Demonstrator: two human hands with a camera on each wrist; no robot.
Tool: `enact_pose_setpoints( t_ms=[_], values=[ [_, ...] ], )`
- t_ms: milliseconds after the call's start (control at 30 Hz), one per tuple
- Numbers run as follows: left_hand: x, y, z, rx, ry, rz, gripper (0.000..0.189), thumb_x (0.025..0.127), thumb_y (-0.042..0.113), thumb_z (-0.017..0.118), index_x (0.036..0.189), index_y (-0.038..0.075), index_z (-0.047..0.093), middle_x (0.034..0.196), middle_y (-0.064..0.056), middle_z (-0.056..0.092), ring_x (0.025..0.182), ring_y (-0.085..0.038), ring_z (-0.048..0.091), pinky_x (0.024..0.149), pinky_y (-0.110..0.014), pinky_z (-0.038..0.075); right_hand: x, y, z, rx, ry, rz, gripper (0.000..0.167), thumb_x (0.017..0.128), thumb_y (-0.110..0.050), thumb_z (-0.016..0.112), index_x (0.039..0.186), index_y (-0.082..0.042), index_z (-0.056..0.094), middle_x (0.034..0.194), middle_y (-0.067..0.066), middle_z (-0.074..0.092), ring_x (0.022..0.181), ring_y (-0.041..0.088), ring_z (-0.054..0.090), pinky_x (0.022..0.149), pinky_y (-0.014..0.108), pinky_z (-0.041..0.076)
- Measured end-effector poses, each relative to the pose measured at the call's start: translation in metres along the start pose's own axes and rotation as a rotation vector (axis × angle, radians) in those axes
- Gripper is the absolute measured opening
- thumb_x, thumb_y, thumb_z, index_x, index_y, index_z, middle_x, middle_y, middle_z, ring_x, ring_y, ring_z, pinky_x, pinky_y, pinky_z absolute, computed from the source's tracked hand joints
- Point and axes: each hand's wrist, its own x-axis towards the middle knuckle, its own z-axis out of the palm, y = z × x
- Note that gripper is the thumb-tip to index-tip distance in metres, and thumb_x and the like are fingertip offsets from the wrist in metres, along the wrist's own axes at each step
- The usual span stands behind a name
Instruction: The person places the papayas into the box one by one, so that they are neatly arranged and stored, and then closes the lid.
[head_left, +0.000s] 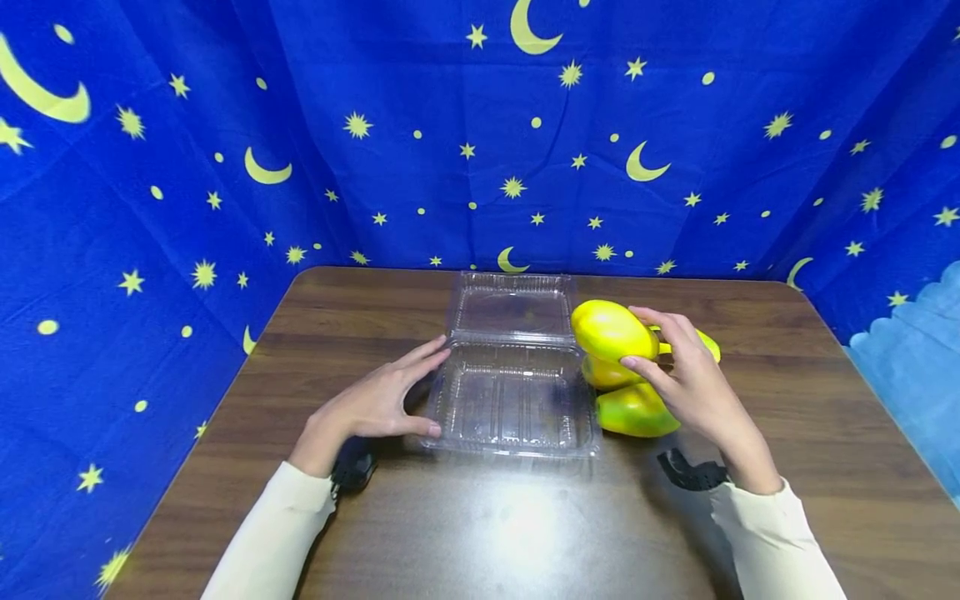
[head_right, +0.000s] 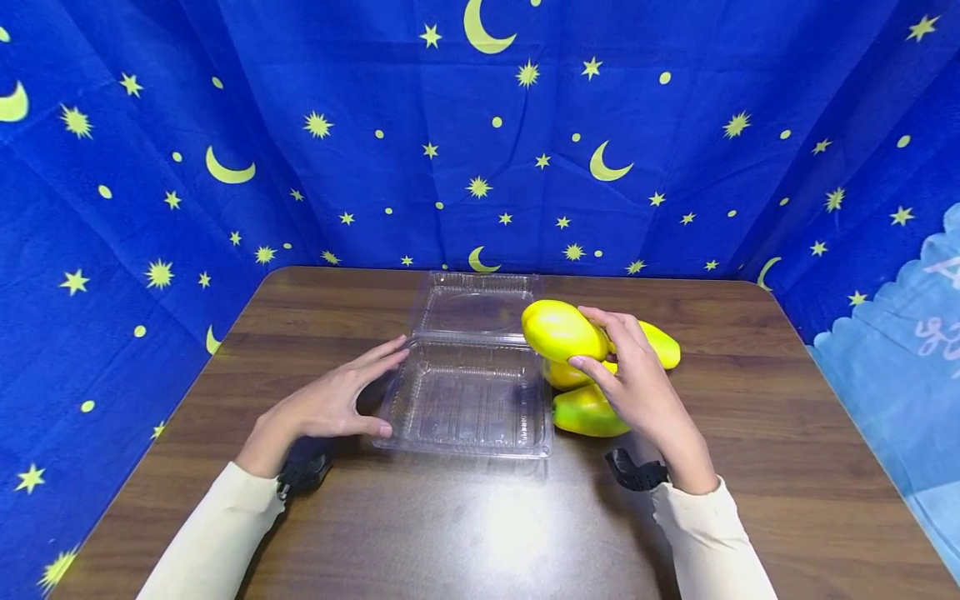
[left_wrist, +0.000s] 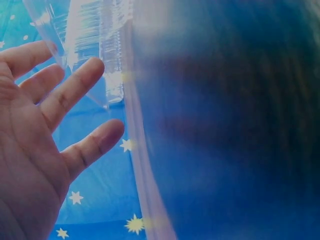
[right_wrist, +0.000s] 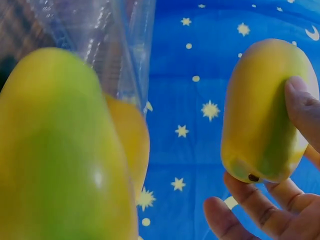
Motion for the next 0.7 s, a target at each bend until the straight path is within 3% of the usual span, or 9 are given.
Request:
enact_pose_setpoints(
  t_ms=[100, 200, 333, 700],
  values=[
    [0.0, 0.0, 0.0, 0.009, 0.002, 0.005, 0.109, 0.076, 0.058, 0.081, 0.161, 0.023, 0.022, 0.171, 0.002, 0.012, 0.151, -0.029, 0.03, 0.119, -0.055, 0.033, 0.002, -0.006, 0.004, -0.001, 0.007, -0.019, 0.063, 0.09, -0.008, 0.073, 0.147, -0.012, 0.047, 0.133, 0.016, 0.053, 0.114, 0.024, 0.053, 0.081, 0.007, 0.048],
    [0.0, 0.0, -0.001, 0.019, 0.005, 0.008, 0.11, 0.076, 0.058, 0.081, 0.161, 0.021, 0.023, 0.171, 0.001, 0.012, 0.151, -0.03, 0.03, 0.119, -0.055, 0.033, 0.002, -0.014, 0.011, -0.018, 0.005, -0.038, 0.065, 0.088, -0.009, 0.076, 0.147, -0.012, 0.048, 0.133, 0.015, 0.054, 0.115, 0.024, 0.053, 0.081, 0.026, 0.056],
    [0.0, 0.0, 0.0, 0.021, -0.001, 0.002, 0.11, 0.076, 0.059, 0.08, 0.161, 0.022, 0.022, 0.171, 0.003, 0.011, 0.152, -0.029, 0.028, 0.119, -0.056, 0.033, 0.0, -0.024, 0.021, -0.024, -0.016, -0.066, 0.068, 0.085, -0.01, 0.079, 0.146, -0.011, 0.048, 0.133, 0.014, 0.055, 0.115, 0.025, 0.054, 0.08, 0.045, 0.058],
    [0.001, -0.001, -0.002, 0.034, -0.016, -0.026, 0.108, 0.077, 0.062, 0.078, 0.162, 0.026, 0.021, 0.171, 0.008, 0.009, 0.152, -0.028, 0.029, 0.117, -0.062, 0.031, -0.002, -0.041, 0.046, 0.043, -0.074, -0.108, 0.07, 0.082, -0.015, 0.082, 0.145, -0.013, 0.051, 0.13, 0.012, 0.056, 0.113, 0.021, 0.056, 0.078, 0.041, 0.06]
  ],
)
